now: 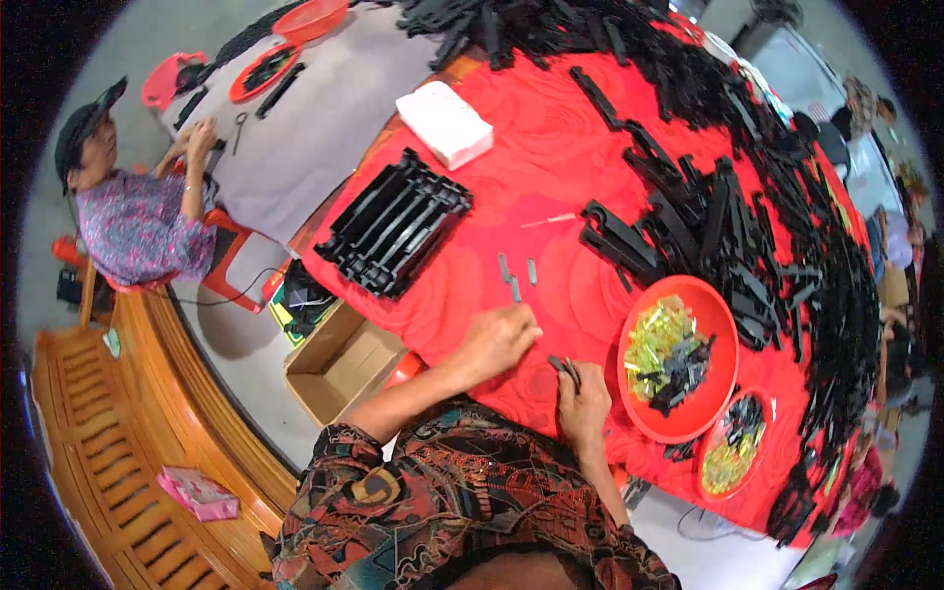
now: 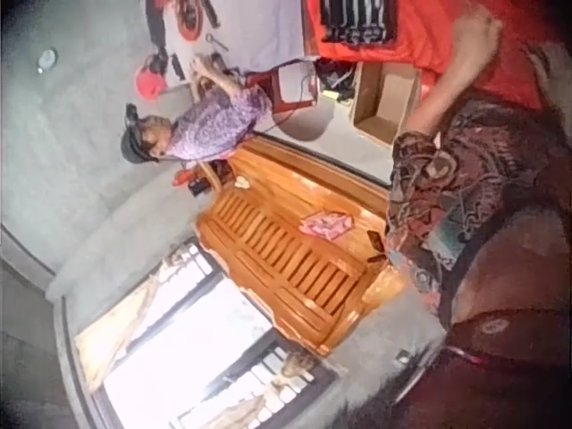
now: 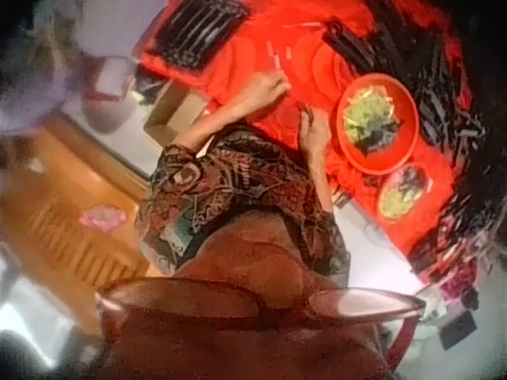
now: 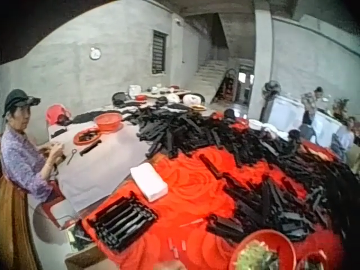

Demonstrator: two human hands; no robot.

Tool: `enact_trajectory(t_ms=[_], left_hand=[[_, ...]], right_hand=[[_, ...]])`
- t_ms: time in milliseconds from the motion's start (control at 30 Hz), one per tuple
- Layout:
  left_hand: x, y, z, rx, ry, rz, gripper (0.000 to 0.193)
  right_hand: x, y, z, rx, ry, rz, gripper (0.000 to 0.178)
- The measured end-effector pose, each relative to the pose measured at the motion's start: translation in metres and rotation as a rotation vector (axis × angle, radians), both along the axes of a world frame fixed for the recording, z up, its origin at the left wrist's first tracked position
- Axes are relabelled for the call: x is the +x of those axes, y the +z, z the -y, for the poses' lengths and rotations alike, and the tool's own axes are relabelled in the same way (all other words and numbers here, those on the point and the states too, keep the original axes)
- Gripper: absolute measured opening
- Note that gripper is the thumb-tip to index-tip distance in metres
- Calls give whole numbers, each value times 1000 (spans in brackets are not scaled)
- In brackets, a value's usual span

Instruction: Assemble mechanical components for toy or model items at a workstation.

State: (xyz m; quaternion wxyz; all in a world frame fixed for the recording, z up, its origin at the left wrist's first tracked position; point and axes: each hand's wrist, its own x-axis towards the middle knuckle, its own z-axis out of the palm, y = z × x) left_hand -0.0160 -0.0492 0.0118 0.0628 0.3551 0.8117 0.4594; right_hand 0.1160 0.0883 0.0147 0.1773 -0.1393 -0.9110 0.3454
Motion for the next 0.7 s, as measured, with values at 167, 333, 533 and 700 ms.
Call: enact_trajectory(t_ms=[167,333,533,700], left_hand=[[-27,26,-26,-21,-49,-172,11],[-17,37,-80,5,-268,-345,9],[3,32,-165,-125,-526,-536,13],[-1,7,-212,-301,-471,-629,22]], right_hand=[[2,-16,-3,0,-16,88,14],[7,-33,2,78,-56,114,26],[14,-47,-2,74,-29,236,35],[12,-53,1,136,-30,97,37]])
